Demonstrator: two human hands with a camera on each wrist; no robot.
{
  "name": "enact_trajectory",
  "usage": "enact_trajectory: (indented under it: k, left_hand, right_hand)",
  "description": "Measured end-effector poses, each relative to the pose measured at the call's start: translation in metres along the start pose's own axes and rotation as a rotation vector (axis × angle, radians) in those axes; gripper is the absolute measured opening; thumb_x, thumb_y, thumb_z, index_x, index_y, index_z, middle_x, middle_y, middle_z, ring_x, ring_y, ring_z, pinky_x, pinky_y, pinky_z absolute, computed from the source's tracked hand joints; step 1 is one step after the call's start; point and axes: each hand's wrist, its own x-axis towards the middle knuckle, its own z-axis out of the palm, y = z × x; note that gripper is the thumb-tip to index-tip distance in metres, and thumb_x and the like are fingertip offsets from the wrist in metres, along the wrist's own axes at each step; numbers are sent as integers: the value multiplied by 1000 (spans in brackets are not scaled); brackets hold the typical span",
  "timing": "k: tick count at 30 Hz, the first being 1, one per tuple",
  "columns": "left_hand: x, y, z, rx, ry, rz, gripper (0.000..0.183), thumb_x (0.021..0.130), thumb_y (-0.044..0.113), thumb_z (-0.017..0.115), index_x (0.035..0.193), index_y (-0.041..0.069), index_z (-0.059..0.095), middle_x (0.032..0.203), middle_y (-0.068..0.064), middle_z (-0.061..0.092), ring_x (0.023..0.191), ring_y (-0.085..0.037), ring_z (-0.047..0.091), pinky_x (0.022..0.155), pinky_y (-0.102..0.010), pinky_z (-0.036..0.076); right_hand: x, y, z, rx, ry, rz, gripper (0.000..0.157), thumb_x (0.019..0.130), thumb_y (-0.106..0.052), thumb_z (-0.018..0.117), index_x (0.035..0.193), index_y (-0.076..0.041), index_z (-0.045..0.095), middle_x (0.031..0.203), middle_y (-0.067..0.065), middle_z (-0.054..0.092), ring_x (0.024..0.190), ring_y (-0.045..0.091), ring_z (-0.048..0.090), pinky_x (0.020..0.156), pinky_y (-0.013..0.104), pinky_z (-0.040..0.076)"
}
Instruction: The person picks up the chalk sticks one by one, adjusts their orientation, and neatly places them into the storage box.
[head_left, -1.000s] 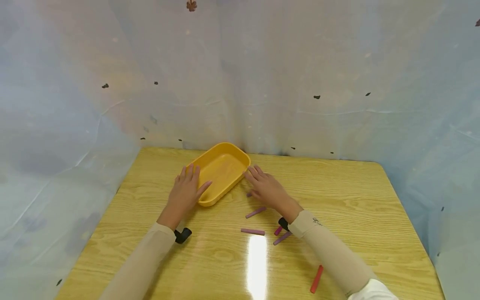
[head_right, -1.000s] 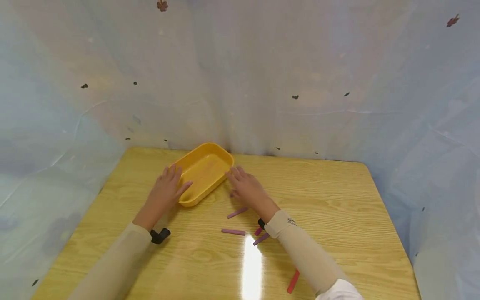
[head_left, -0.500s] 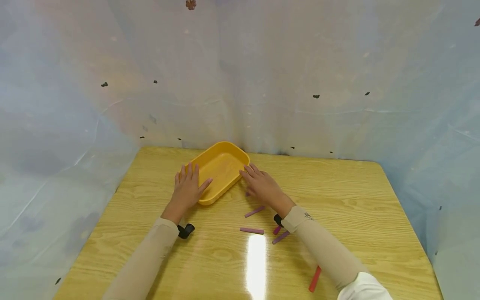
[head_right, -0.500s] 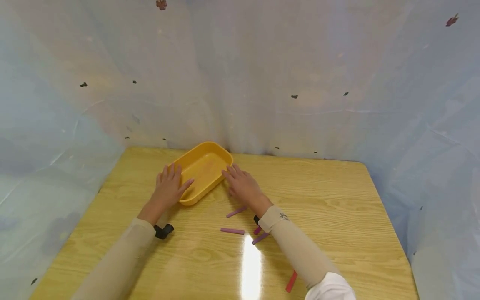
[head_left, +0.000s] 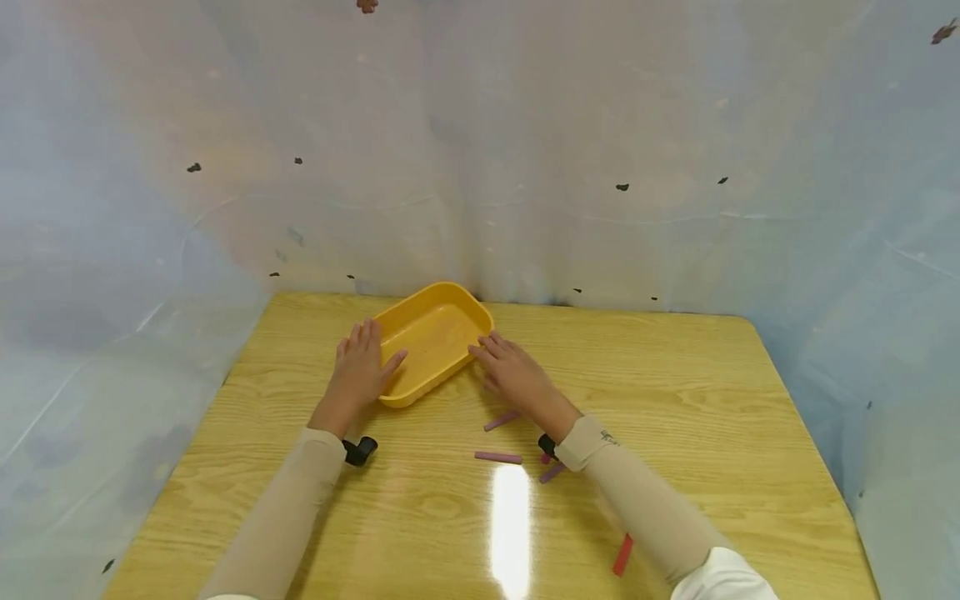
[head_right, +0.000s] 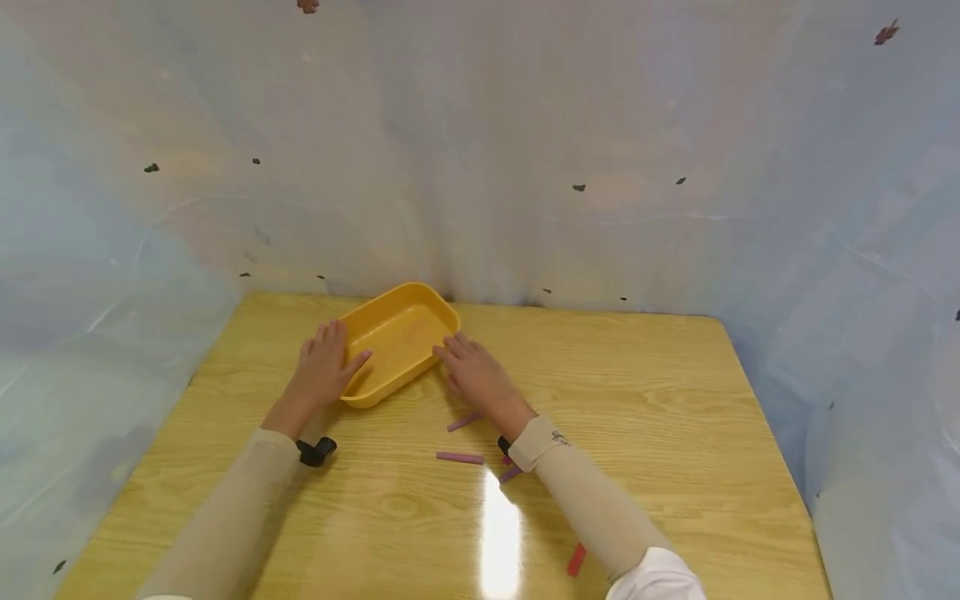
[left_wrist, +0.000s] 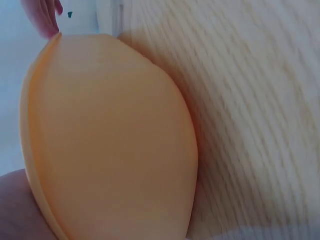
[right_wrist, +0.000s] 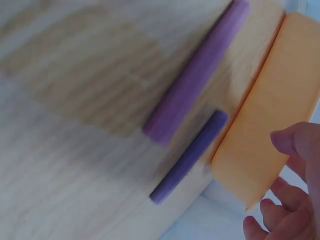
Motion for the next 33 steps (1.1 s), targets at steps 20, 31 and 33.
enact_trajectory:
  k: [20,31,33]
  left_hand:
    - [-1,-22,-9,84,-7,22,85,95,53,38,148,-1,-1,153,-19,2,139,-37,6,109,-54,5]
    - [-9,-24,-16,99,-13,27,82,96,50,40,149,4,-2,154,-18,-2,139,-36,3,109,-56,-1]
    - [-11,-23,-17,103,-10,29,81,96,49,41,149,5,-2,154,-18,-1,139,-37,4,108,-56,-1]
  right_hand:
    - [-6,-41,-2,-30,-51,-14,51,92,-20,58,139,-8,43,139,13,45,132,29,34,109,40,24]
    - [-9,-60,0,-62,-5,-73,52,91,-24,60,137,-4,45,133,15,50,128,32,40,106,41,30]
    - [-10,-64,-2,-58,-13,-70,52,91,-24,59,137,-4,45,134,15,49,128,32,40,106,42,30]
